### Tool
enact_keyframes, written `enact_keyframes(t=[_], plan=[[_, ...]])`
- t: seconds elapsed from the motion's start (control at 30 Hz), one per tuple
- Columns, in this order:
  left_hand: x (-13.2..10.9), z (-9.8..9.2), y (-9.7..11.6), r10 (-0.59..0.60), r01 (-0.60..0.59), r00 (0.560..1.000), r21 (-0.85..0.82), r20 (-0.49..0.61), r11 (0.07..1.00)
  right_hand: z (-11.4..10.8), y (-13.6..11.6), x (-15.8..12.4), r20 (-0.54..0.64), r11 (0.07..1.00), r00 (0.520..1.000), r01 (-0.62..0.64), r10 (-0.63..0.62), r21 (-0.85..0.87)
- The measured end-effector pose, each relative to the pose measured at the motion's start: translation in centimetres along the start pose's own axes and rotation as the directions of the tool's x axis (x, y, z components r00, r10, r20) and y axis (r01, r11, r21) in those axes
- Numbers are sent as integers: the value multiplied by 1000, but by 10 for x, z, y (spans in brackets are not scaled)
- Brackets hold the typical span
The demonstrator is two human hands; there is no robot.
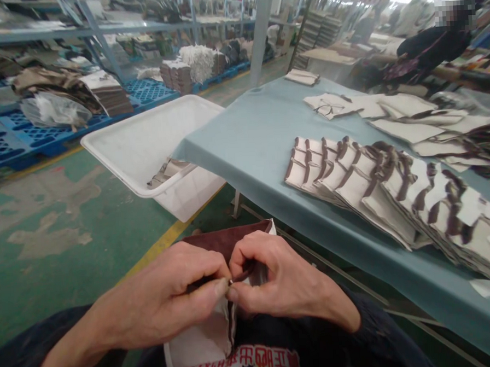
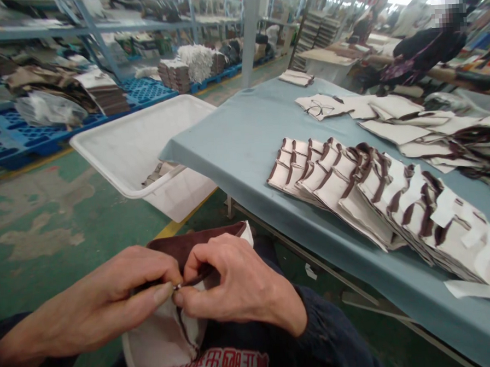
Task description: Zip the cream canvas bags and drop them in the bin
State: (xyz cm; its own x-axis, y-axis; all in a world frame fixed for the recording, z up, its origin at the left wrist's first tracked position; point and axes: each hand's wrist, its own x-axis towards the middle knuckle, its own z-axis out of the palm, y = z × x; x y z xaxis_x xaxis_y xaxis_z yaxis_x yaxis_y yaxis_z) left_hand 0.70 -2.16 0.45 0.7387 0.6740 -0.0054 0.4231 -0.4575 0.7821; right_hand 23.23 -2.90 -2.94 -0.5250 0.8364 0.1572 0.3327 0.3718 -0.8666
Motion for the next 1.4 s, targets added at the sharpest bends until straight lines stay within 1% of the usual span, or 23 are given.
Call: enact_keyframes(t=[0.07, 0.2, 0.3, 0.37, 0.5, 0.67, 0.77, 0.83, 0.9, 1.0, 1.07, 1.17, 1.27, 1.4], plan=[[1, 0, -3, -30, 32, 999, -81, 28, 996, 0, 6, -3, -14, 1000, 1000, 16, -17, -5], [3, 2, -15, -34, 44, 998, -203, 49, 978, -1, 18, -5, -2, 998, 999, 53, -53, 23], [2, 3, -22, -54, 66, 997, -238, 56, 969, -4, 19, -5, 9, 996, 996, 84, -84, 43], [1, 3, -23, -53, 64, 997, -233, 54, 970, -5, 17, -6, -20, 990, 990, 142, -141, 26], [0, 0, -20, -41, 47, 999, -196, 34, 979, -4, 15, -7, -106, 948, 944, 303, -313, -98], [1, 1, -21, -45, 50, 999, -200, 25, 979, 0, 15, -6, -153, 899, 894, 391, -422, -195], [-1, 2, -25, -50, 52, 999, -199, 16, 979, 0, 12, -6, -123, 858, 871, 428, -475, -283], [-3, 3, -26, -51, 50, 999, -193, -1, 980, 0, 8, -6, -94, 822, 861, 437, -500, -366], [-4, 2, -26, -58, 54, 998, -177, -20, 983, 0, 4, -6, -68, 789, 861, 427, -504, -442], [-5, 2, -26, -72, 66, 997, -145, -37, 987, 1, -2, -6, -39, 766, 881, 387, -471, -514], [-7, 3, -26, -81, 76, 996, -136, -34, 988, 5, -5, -6, -45, 775, 900, 346, -433, -528], [-10, 4, -29, -104, 101, 994, -134, -15, 986, 11, -6, -5, -85, 803, 914, 300, -396, -515], [-14, 5, -34, -116, 114, 993, -138, -8, 984, 18, -6, -2, -109, 809, 914, 284, -391, -515], [-14, 7, -41, -134, 130, 991, -187, -9, 974, 23, -3, 1, -134, 795, 899, 289, -417, -534]])
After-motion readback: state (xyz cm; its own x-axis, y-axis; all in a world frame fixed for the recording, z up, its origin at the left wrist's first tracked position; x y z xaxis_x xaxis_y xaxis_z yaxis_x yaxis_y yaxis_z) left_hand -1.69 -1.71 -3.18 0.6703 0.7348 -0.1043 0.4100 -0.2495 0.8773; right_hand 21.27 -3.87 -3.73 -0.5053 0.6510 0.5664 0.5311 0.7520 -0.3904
